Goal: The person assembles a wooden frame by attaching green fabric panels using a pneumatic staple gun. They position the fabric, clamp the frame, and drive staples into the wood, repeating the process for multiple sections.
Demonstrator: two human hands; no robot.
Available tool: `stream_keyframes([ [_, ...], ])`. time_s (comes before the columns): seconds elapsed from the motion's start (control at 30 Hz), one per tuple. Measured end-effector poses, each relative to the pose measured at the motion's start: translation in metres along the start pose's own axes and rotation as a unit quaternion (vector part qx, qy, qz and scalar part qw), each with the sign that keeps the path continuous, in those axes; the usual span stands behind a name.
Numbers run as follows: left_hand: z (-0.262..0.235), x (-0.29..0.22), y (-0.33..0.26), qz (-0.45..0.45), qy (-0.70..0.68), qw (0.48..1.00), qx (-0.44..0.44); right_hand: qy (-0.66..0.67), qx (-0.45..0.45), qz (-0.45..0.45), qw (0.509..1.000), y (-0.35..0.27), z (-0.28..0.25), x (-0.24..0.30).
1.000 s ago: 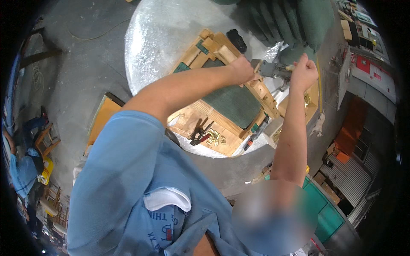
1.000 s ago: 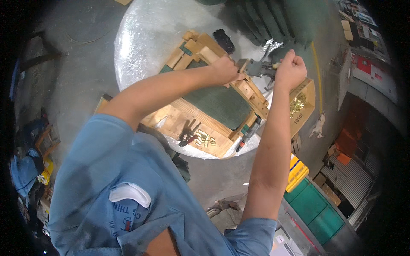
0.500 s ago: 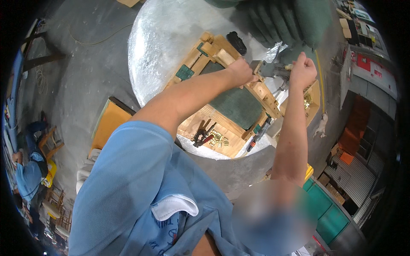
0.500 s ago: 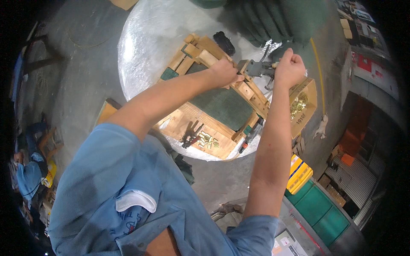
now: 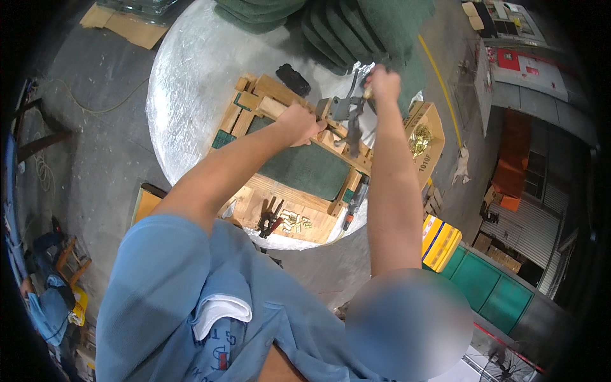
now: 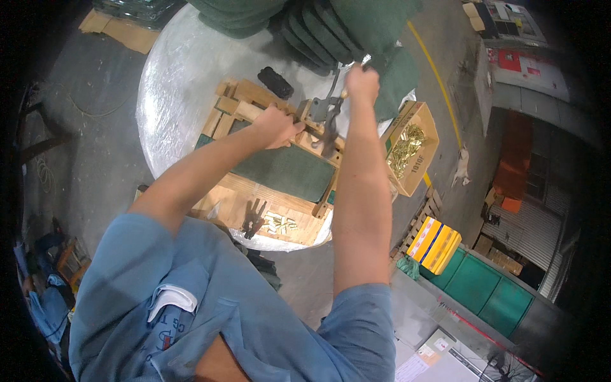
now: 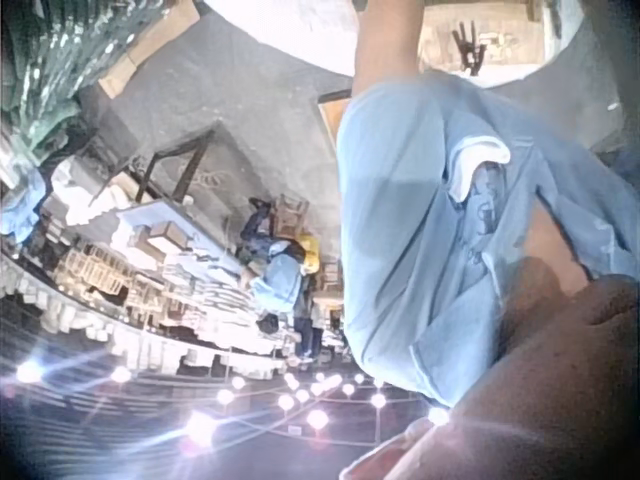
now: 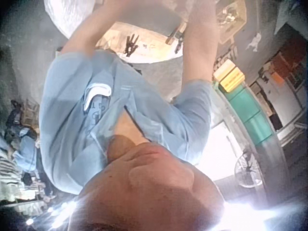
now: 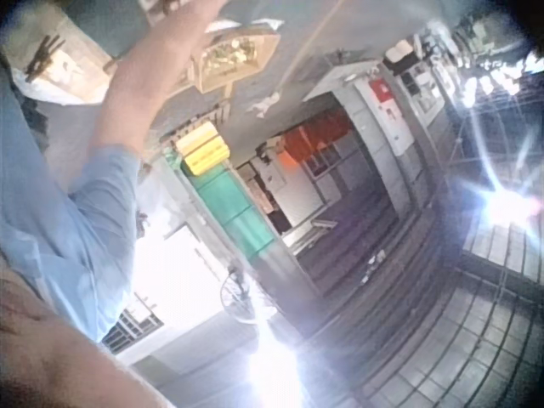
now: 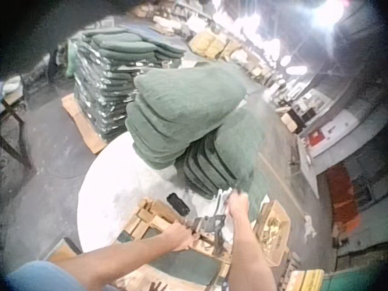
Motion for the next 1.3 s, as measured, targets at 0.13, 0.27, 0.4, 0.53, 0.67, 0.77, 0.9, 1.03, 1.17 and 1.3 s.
stream_keyframes([
  [0.13, 0.007, -0.015, 0.001, 0.023, 0.012, 0.998, -0.053, -0.017, -0.028, 0.076, 0.997, 0.032, 0.028, -0.059],
  [0.27, 0.005, 0.006, -0.002, -0.021, -0.006, 0.996, -0.091, 0.251, 0.196, 0.184, 0.93, -0.021, 0.062, 0.001],
  [0.4, 0.002, -0.001, -0.002, -0.002, 0.013, 0.994, -0.107, 0.335, 0.267, 0.272, 0.862, -0.043, 0.059, -0.001],
  [0.53, 0.007, -0.002, 0.005, -0.002, 0.017, 0.993, -0.113, 0.336, 0.305, 0.297, 0.84, -0.012, 0.073, -0.041],
  [0.67, 0.014, 0.007, 0.005, -0.011, 0.011, 0.995, -0.099, 0.317, 0.305, 0.274, 0.855, -0.009, 0.086, -0.033],
  [0.77, 0.017, -0.001, 0.007, 0.006, 0.004, 0.993, -0.115, 0.266, 0.325, 0.25, 0.872, 0.018, 0.092, -0.07],
  [0.9, 0.015, 0.003, 0.004, 0.015, -0.011, 0.998, -0.061, 0.24, 0.341, 0.227, 0.88, 0.006, 0.106, -0.06],
  [1.03, 0.012, 0.002, 0.006, 0.012, -0.017, 0.999, -0.025, 0.299, 0.295, 0.242, 0.875, -0.014, 0.089, -0.062],
  [1.17, -0.004, -0.006, -0.028, 0.018, -0.004, 0.976, -0.218, 0.267, 0.234, 0.173, 0.918, -0.031, 0.038, -0.097],
  [1.3, -0.01, 0.041, -0.121, -0.197, -0.139, 0.861, -0.448, 0.326, -0.11, 0.037, 0.938, -0.098, -0.09, -0.184],
])
Point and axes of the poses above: each hand's wrist, its own y-axis towards the middle knuckle, its own z-axis out of the palm, x = y × z, the point moved 9 cm from there along y, towards the middle knuckle, and after that the axes turned 2 degrees about y, right-handed, at the moved point
